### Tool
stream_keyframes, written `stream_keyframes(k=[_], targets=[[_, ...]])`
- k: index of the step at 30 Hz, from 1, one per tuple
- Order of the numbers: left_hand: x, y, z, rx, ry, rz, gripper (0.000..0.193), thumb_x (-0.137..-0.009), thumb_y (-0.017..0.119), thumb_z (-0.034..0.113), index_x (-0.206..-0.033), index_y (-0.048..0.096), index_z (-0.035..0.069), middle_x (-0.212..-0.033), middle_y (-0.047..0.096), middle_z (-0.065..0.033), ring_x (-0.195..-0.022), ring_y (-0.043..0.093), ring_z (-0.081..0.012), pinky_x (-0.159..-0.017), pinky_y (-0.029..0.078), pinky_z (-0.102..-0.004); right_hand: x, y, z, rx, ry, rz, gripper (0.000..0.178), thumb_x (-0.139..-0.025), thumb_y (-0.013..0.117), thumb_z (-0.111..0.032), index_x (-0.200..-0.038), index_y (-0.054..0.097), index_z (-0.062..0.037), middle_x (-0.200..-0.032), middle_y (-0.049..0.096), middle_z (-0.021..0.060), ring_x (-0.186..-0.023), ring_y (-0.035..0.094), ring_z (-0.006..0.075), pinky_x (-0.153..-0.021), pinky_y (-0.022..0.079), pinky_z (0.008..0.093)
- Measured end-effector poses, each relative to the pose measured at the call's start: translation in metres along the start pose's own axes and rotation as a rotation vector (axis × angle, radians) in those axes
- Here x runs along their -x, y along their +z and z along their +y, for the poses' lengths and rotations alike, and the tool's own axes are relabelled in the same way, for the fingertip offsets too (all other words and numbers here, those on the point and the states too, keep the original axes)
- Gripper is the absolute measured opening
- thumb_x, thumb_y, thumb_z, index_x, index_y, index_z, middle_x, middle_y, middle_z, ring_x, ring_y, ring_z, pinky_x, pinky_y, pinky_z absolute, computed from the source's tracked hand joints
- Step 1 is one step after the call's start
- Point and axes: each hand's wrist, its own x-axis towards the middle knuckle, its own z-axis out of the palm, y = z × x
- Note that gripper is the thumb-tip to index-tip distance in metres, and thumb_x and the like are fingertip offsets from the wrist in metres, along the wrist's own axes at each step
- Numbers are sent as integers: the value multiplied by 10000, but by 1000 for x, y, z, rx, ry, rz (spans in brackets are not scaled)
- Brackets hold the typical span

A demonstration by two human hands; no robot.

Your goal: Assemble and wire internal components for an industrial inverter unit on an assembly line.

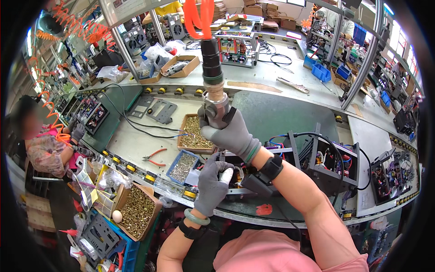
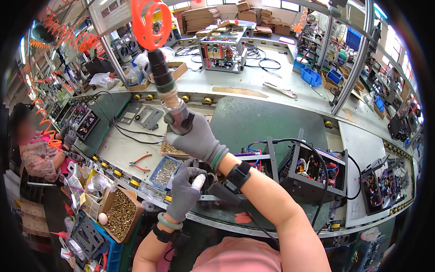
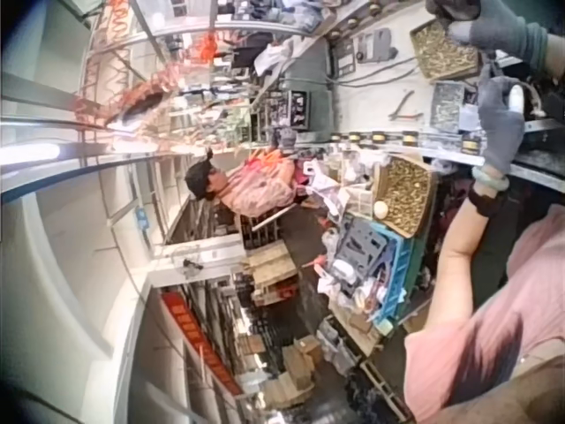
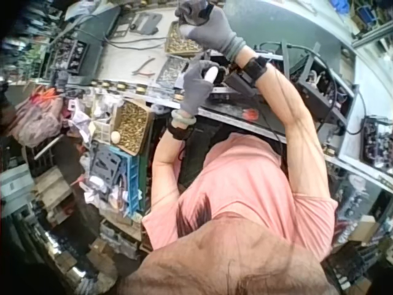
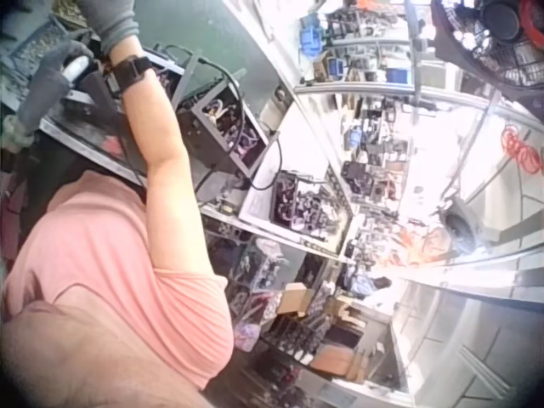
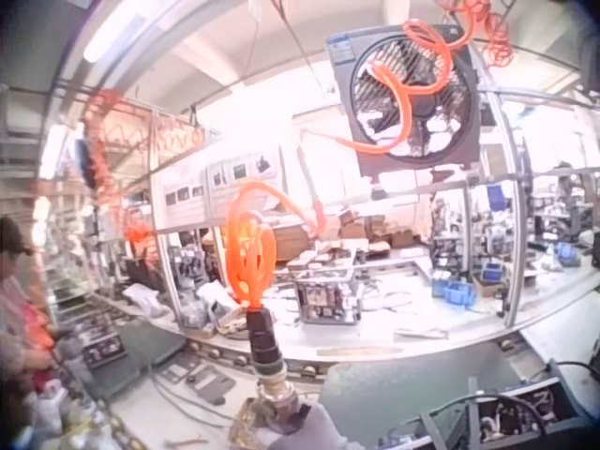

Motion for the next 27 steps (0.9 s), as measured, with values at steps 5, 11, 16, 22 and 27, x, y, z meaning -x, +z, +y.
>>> stream_keyframes(k=[5, 11, 16, 22, 27], targets=[[-1, -1, 5, -24, 34, 7, 164, -812, 709, -24, -973, 709, 8, -1278, 612, -222, -1175, 614, -343, -990, 473, -380, 9, 8, -1, -110, -122, 243, 285, -752, 757, -122, -984, 623, -28, -815, 665, 5, -774, 610, 49, -722, 521, 274], [2, 2, 2, 138, -174, 7, 102, -870, 669, -22, -968, 697, -17, -1203, 641, -199, -1034, 665, -278, -860, 519, -347, 4, 12, -20, 200, -41, 224, 299, -743, 763, -145, -965, 612, -13, -808, 684, 66, -742, 640, 95, -710, 531, 308], [0, -29, -53, 857, -459, 234, 164, -969, 554, 97, -1073, 669, 46, -997, 694, -58, -873, 675, -162, -784, 550, -259, 8, -12, -78, -330, -135, 123, 203, -762, 720, -41, -947, 639, -36, -893, 690, 27, -810, 618, 85, -728, 523, 286], [6, -74, -154, 1362, -950, 196, 166, -1005, 554, 281, -974, 615, 130, -737, 554, 28, -497, 377, -81, -420, 284, -251, 64, -38, -97, -401, 162, 47, 544, -828, 656, -59, -1332, 492, -181, -1101, 546, 39, -855, 574, 139, -675, 520, 277], [12, -67, -130, 1151, -977, 263, 160, -997, 569, 293, -993, 616, 140, -712, 552, 40, -484, 392, -81, -404, 288, -259, 86, -49, -90, -508, 136, 159, 543, -787, 685, -80, -1291, 512, -181, -1002, 550, 51, -759, 582, 162, -545, 483, 287]])
